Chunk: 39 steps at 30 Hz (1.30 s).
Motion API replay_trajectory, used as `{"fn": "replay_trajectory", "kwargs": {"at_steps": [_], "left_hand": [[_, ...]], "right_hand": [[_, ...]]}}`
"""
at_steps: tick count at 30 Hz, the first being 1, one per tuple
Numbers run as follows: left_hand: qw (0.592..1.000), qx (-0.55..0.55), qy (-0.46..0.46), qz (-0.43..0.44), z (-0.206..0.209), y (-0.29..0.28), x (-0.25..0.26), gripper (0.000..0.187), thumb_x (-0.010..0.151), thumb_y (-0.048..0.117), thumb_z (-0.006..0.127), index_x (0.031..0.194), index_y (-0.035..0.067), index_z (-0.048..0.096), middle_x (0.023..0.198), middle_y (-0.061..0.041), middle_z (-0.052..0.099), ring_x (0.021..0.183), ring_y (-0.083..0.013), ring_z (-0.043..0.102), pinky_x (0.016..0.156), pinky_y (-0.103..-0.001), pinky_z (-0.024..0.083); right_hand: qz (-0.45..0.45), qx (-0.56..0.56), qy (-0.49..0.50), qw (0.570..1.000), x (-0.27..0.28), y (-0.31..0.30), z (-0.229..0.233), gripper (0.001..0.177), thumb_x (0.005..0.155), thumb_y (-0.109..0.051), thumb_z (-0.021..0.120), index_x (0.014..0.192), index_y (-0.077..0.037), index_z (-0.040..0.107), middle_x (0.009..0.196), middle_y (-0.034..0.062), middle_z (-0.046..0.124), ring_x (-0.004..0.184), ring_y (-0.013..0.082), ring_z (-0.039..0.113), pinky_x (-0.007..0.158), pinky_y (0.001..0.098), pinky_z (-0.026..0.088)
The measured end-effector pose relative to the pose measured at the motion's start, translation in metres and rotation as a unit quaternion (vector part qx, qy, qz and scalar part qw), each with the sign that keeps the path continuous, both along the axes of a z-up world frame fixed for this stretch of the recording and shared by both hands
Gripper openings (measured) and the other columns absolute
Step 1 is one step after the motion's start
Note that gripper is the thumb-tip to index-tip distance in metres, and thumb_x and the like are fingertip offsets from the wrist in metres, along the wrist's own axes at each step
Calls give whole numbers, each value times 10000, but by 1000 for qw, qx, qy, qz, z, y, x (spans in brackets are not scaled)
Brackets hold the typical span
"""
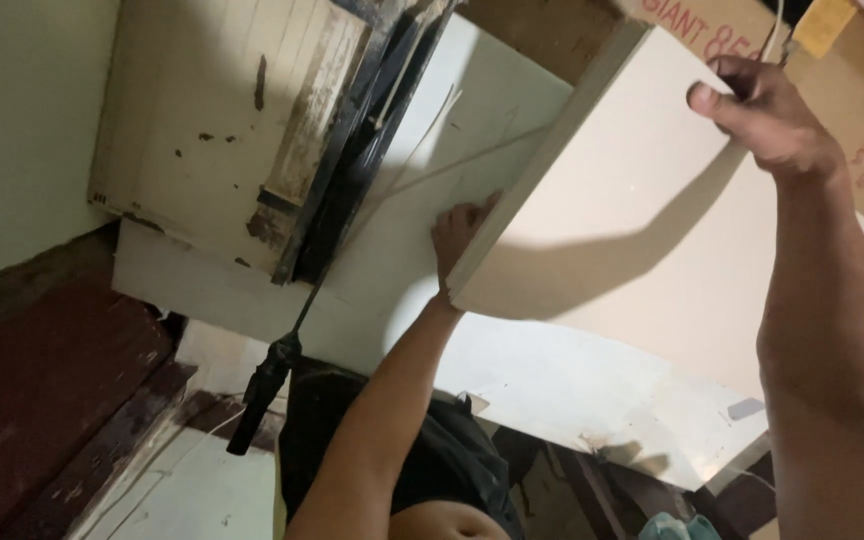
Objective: The person uses a manual paper cutter to slice a large sheet of cardboard into smaller pieces. They align the cardboard against the guide, pull down the cutting lever, and then remove the cut sections.
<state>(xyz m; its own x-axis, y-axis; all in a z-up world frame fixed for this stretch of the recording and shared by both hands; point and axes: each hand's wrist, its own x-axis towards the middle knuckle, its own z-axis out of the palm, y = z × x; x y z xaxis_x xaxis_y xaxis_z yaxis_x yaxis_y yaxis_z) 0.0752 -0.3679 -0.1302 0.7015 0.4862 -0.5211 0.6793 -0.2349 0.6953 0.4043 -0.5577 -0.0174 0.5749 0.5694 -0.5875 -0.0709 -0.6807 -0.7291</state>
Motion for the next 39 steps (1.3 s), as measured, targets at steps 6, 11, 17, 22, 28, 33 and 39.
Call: {"fn": "replay_trajectory", "kwargs": {"at_steps": [6, 11, 17, 22, 28, 33, 39], "left_hand": [[990, 110, -42, -77, 4, 11, -1, 367, 932, 384, 568, 1227, 166, 588, 945, -49, 633, 853, -264, 632, 717, -426, 478], [979, -172, 89, 61, 24, 20, 3, 327, 808, 346, 529, 1046, 148, 634, 1063, -43, 720, 972, -235, 689, 788, -389, 503], [979, 184, -14, -80, -25, 0, -20, 324, 891, 310, 548, 1110, 74, 582, 1075, -76, 535, 1006, -320, 503, 897, -454, 396], [967, 230, -55, -94, -17, 3, -21, 395, 945, 265, 657, 1339, 232, 635, 1104, -41, 621, 1005, -306, 528, 857, -457, 405], [992, 81, -75, -56, -23, 36, -31, 233, 946, 88, 682, 1178, 101, 676, 1050, -103, 669, 940, -251, 642, 723, -379, 545], [989, 128, -35, 67, -2, 82, -28, 310, 944, 232, 656, 1235, 152, 582, 1119, -58, 597, 969, -224, 588, 853, -383, 500], [899, 407, -107, -120, 0, 93, -34, 512, 971, 22, 753, 1418, 150, 538, 1300, -144, 588, 1151, -335, 634, 813, -439, 566]], "right_hand": [[13, -55, -3, 998, 6, 15, -16, 495, 1010, -612, 616, 870, -167, 450, 737, -67, 276, 715, 104, 268, 696, 284, 194], [-8, -67, 23, 997, 8, 21, -30, 435, 1005, -610, 657, 937, -197, 536, 743, -89, 317, 732, 97, 295, 737, 268, 217], [4, -95, 16, 995, 9, 29, -43, 484, 1009, -618, 634, 912, -160, 513, 756, -64, 301, 744, 111, 289, 710, 290, 199], [47, -53, 0, 998, 13, 17, -57, 488, 1092, -554, 641, 907, -118, 523, 768, -33, 364, 766, 156, 367, 751, 332, 269], [-4, -79, 22, 997, 8, 18, -45, 428, 1031, -559, 668, 903, -186, 501, 731, -90, 280, 709, 86, 253, 697, 269, 179], [7, -16, 0, 1000, -5, 28, -64, 416, 1127, -449, 665, 866, -191, 467, 759, -96, 348, 731, 65, 318, 688, 262, 230], [118, -24, -304, 945, -16, 14, -88, 603, 1219, -531, 594, 1340, 50, 697, 1198, 157, 722, 1036, 315, 652, 754, 470, 495]]}}
